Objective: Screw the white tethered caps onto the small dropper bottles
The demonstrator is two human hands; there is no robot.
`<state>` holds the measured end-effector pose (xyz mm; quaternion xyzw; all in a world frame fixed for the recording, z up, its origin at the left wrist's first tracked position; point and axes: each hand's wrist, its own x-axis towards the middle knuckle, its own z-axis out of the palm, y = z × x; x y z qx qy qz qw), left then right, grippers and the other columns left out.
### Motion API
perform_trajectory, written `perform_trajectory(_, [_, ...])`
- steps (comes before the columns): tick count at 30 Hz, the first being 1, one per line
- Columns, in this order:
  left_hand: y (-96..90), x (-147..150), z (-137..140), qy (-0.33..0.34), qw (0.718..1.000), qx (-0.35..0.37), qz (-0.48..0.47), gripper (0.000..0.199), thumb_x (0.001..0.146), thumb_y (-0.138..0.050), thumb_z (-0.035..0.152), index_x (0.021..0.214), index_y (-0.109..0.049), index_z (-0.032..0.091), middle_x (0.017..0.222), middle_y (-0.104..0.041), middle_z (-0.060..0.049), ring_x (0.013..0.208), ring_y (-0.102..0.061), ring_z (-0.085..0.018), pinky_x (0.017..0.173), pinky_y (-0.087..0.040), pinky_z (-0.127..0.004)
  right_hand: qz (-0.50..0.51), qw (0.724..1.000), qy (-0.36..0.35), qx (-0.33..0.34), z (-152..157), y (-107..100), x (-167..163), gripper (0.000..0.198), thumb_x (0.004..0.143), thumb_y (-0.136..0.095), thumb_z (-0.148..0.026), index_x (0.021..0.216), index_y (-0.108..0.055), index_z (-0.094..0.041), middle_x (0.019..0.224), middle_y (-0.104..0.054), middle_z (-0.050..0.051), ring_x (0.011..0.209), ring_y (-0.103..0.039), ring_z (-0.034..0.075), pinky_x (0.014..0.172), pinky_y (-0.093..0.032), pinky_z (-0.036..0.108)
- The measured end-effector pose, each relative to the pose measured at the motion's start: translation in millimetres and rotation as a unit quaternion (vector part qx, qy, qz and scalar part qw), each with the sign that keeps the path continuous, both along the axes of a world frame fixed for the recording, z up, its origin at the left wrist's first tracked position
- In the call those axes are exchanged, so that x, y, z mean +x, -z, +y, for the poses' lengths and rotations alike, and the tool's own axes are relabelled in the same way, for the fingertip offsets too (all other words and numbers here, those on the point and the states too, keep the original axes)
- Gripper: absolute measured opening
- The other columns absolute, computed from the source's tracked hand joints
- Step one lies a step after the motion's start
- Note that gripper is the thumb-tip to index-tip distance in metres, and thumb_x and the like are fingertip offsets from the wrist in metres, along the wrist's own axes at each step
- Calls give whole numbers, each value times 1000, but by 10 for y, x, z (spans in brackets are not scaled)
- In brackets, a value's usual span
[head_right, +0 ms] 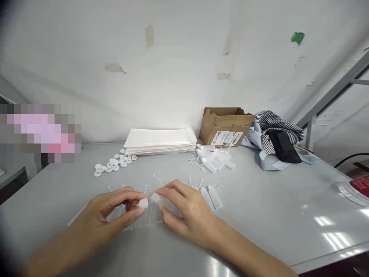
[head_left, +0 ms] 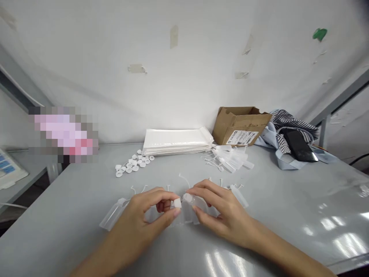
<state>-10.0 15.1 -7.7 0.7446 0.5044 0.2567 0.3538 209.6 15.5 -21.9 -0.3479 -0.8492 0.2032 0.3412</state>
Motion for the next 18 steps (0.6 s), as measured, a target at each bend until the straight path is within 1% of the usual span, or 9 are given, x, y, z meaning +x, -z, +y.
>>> perform_trajectory(3, [-16,36,-22,9,999,-35,5,21,84,-54,40,91,-69,26,71,-59,2,68,-54,-15,57,-43,-22,-32,998,-7,61,-10,19,-19,30,87,-53,-13,116,-59,-13,97,-60,11,81,-56,18,67,-50,31])
perform_trajectory(6, [-21,50,-27,2,998,-55,6,22,84,-54,41,88,-68,24,69,-56,3,66,-51,-14,55,-40,-21,-63,993,-12,96,-29,-6,-37,28,87,-53,-12,114,-60,-13,93,-60,10,82,-53,19,66,-50,32])
perform_trajectory(11, [-73,57,-39,12,998,-68,11,28,84,-53,44,70,-62,21,63,-51,4,63,-48,-13,55,-37,-21,-82,986,-17,147,-90,-50,-58,29,86,-50,-5,113,-60,-9,95,-58,13,87,-52,20,75,-52,34])
perform_trajectory(14, [-111,70,-59,7,996,-90,19,30,85,-52,44,67,-60,21,64,-51,4,65,-50,-13,54,-36,-20,-106,984,-14,145,-141,-23,-43,35,87,-45,-2,119,-56,-9,100,-57,14,89,-55,20,74,-53,31])
perform_trajectory(16, [-111,75,-65,1,995,-99,26,29,85,-51,44,69,-62,22,65,-53,4,67,-52,-13,54,-37,-20,-118,984,-15,129,-160,13,-27,40,88,-40,-2,124,-53,-12,104,-56,15,88,-57,19,72,-54,30])
perform_trajectory(18, [-84,70,-58,4,995,-90,34,27,85,-52,44,73,-65,24,67,-57,4,69,-55,-14,55,-39,-20,-106,988,-22,114,-159,49,-17,38,91,-38,-3,126,-50,-12,105,-56,15,87,-59,18,72,-54,29])
